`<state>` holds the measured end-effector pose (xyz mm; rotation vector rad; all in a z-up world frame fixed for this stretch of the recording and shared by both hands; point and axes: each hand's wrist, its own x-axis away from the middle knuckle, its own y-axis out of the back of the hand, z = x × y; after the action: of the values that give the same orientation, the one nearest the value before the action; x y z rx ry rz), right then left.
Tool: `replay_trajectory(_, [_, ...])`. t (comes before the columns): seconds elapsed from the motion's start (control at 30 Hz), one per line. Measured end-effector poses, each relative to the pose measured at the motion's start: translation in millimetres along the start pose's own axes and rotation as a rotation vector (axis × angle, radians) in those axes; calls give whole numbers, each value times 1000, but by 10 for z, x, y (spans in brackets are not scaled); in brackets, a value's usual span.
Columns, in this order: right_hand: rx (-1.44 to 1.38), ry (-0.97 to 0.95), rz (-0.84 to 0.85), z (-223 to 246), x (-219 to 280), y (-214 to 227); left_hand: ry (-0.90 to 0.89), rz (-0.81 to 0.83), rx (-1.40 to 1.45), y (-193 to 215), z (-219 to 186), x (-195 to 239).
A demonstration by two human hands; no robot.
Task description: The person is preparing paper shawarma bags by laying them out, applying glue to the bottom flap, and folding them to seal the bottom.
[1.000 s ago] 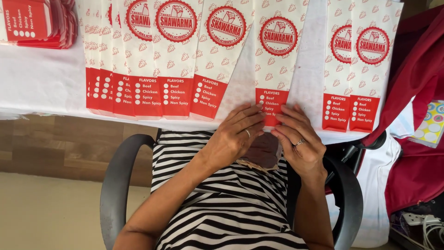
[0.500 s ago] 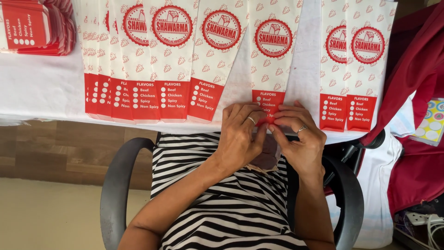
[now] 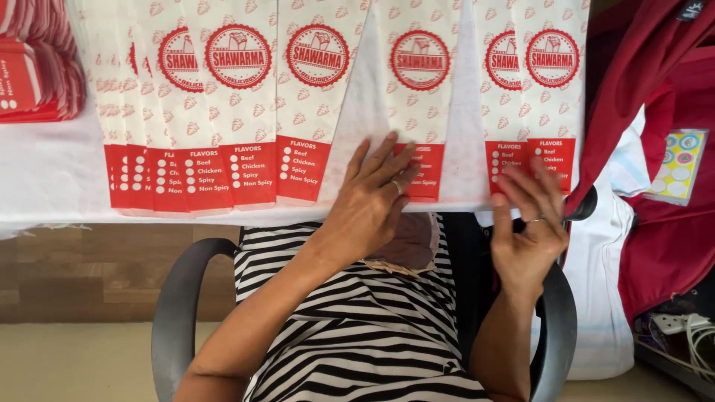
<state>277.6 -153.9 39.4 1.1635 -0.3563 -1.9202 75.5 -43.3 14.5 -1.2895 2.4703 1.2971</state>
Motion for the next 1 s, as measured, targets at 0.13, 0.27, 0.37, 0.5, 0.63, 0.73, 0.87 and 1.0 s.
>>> replay_trajectory(0.13, [163, -101, 25, -77, 76, 136, -51, -14, -13, -258, -124, -166])
replay_trajectory(0.27, [178, -176, 63, -126, 105, 125, -73, -19, -34, -527, -180, -230])
replay_trajectory(0.37, [157, -195, 56, -134, 101, 127, -62, -58, -23, -573, -249, -265])
replay_trajectory(0.5, [132, -178, 42, -174, 121, 120, -59, -131, -33, -639, -254, -241])
replay_trajectory(0.63, [125, -92, -1, -217, 150, 112, -75, -240, 71, -442, -206, -171])
replay_trajectory(0.73, [109, -61, -19, -142, 158, 107, -65, -233, -97, -16, 69, 32])
replay_trajectory(0.87, [89, -21, -25, -70, 140, 59, 97, -104, -461, 629, 369, 244])
replay_trajectory(1.0, [-4, 29, 13, 111, 20, -184, 70, -186, -454, 285, 428, 182])
